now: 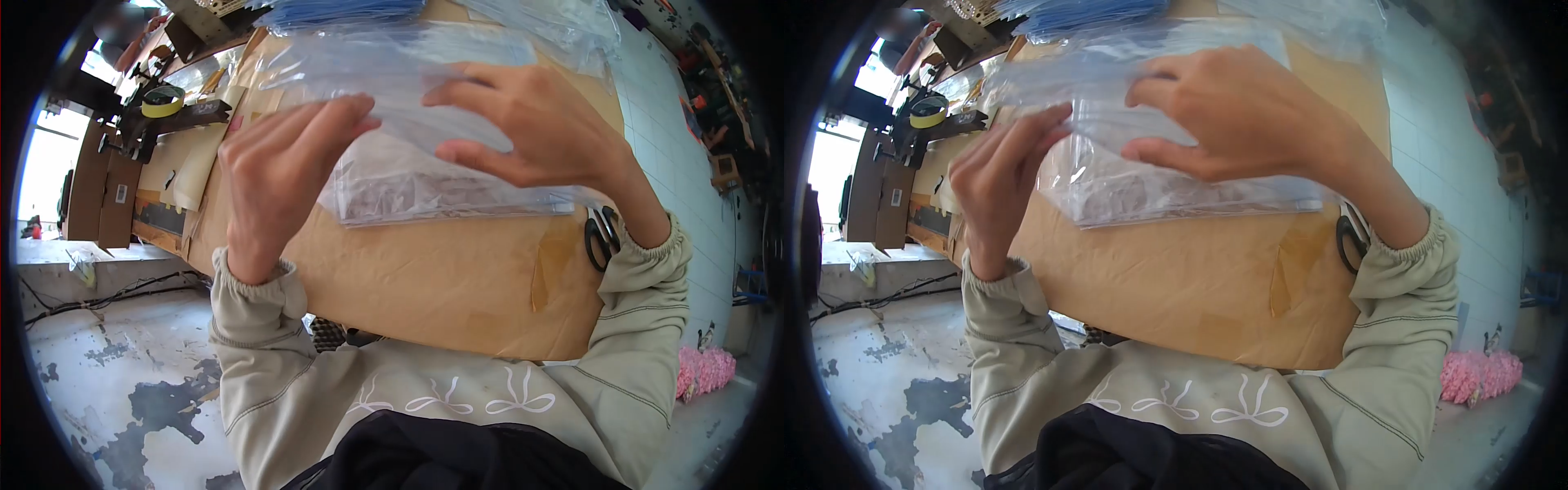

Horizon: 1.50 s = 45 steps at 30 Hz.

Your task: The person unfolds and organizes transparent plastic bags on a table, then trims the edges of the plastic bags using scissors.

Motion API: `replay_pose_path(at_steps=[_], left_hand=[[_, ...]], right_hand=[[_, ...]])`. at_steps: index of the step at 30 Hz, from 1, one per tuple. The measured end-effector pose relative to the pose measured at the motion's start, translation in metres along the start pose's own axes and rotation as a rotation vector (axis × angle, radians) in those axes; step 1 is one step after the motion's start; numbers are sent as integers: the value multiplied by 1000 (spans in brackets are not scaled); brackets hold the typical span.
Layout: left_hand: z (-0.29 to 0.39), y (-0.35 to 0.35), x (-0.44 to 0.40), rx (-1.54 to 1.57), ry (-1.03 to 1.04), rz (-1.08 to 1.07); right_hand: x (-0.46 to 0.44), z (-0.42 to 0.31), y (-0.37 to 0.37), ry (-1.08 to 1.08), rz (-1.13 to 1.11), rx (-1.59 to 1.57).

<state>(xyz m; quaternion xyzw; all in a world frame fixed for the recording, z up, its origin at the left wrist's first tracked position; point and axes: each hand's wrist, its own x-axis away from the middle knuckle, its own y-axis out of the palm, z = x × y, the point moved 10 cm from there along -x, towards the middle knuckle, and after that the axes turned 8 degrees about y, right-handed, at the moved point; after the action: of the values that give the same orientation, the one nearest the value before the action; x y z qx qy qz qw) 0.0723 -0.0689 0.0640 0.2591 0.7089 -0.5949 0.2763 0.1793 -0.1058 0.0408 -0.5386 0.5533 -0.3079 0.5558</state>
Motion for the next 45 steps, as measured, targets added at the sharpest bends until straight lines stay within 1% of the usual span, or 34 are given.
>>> replay_pose_path(at_steps=[3,6,7,9,10,12,13,14,16,18,19,21,22,24,25,28,29,31,33,35,36,38,39,42,43,45], left_hand=[[-5,-5,-6,-80,-6,74],[-12,-8,-4,-157,-27,144],[-15,-8,-2,-179,-35,168],[-26,-7,5,-118,-109,244],[-30,-7,9,-84,-144,283],[-7,-20,22,-211,53,482],[1,-15,24,-178,117,414],[8,-8,27,-140,178,343],[24,24,43,115,223,-134],[14,41,59,118,92,-359],[8,52,69,119,19,-473],[1,51,79,264,-28,-400],[-2,50,82,338,-48,-364],[-13,55,90,231,-118,-531],[-18,58,96,173,-156,-613],[-15,31,68,10,-19,-224],[-15,24,64,-36,-36,-145],[-10,6,43,50,-14,64],[-11,-5,36,131,2,240],[-14,-10,39,205,16,386],[-5,-10,43,166,93,358],[18,-14,60,88,251,303],[31,5,64,132,340,93],[31,49,78,190,79,-454],[27,53,92,222,46,-426],[34,52,108,97,153,-384]], right_hand=[[-4,13,-11,-77,133,-97],[-4,12,-9,-50,119,-166],[-6,13,-6,-21,100,-125],[-11,13,1,43,64,-41],[-15,16,0,77,64,-57],[-30,36,-6,144,69,-85],[-35,43,-21,11,269,-117],[-33,52,-29,-26,304,-35],[-29,39,-57,-79,356,120],[-19,19,-75,-107,399,266],[-16,19,-63,-89,405,337],[-3,-3,-38,-224,446,336],[2,-13,-17,-237,407,455],[11,-21,24,-192,252,365],[15,-22,33,-174,262,349],[15,-22,36,-138,316,320],[13,-22,30,-125,348,322],[8,-20,27,-59,356,357],[3,-17,34,44,305,416],[-5,-4,28,100,273,303],[-11,5,22,128,258,247],[-17,22,-9,147,390,217],[-16,27,-27,156,456,201],[-6,13,-64,187,516,444],[1,-5,-64,73,536,471],[14,-33,-33,-22,520,468]])
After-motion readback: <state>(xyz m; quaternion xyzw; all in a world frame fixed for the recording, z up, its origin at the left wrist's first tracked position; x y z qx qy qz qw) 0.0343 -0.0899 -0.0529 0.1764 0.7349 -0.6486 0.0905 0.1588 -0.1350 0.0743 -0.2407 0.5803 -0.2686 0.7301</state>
